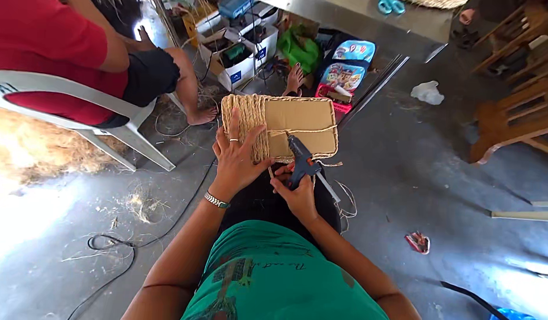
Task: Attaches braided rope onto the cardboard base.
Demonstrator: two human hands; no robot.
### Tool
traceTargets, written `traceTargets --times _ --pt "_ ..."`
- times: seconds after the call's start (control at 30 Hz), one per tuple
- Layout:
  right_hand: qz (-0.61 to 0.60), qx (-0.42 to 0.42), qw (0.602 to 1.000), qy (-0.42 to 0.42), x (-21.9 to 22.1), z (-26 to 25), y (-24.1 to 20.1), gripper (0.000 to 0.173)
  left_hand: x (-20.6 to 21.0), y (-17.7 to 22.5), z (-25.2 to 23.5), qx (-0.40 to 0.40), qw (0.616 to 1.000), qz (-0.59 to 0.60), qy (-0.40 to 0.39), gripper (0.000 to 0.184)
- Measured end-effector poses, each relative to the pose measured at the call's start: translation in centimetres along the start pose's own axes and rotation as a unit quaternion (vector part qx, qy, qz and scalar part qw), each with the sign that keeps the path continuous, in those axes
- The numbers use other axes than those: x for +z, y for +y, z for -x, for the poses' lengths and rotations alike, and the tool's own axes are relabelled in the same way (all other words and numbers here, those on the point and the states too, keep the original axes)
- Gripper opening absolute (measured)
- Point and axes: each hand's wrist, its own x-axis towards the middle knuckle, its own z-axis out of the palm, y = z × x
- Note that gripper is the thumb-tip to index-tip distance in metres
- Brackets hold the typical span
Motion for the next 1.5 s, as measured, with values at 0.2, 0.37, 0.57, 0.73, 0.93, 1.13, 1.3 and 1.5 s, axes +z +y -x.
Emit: traceTargets --times 0.2,0.37,0.57,0.73,0.93,1.13,1.3,1.5 --pt "0.061 -0.033 0.997 0.038 -0.7 0.7 0.3 0.043 0.2 -0.1 0.1 0.021 0.999 -0.024 0.024 0.080" --pt "0.025 -0.008 0.999 0.044 -0.3 0.5 0.3 0.039 0.1 -0.6 -0.2 0.061 0.998 -0.026 0.023 0.066" --pt "-0.097 0.072 0.993 0.011 -0.2 0.4 -0.6 0.040 0.0 -1.2 -0.4 0.071 0.997 0.025 -0.002 0.048" --pt "-0.126 0.035 0.991 0.009 0.2 0.5 0.0 0.039 -0.1 -1.0 -0.5 0.073 0.997 0.007 -0.005 0.053" --pt "-0.081 0.003 0.997 0.008 0.8 0.4 0.6 0.037 0.1 -1.0 0.0 0.089 0.996 -0.023 0.015 0.070" --pt "0.048 -0.049 0.997 0.021 -0.6 0.4 1.3 0.030 0.0 -1.0 -0.1 0.084 0.996 -0.036 0.003 0.081" --pt "0.153 -0.079 0.985 -0.022 -3.5 1.4 0.1 0.029 -0.2 -1.2 -0.1 0.085 0.996 -0.019 -0.014 0.079" --pt "0.215 -0.026 0.974 -0.067 -4.5 1.7 -0.8 0.037 -0.3 -1.1 -0.1 0.087 0.996 -0.019 -0.021 0.082"
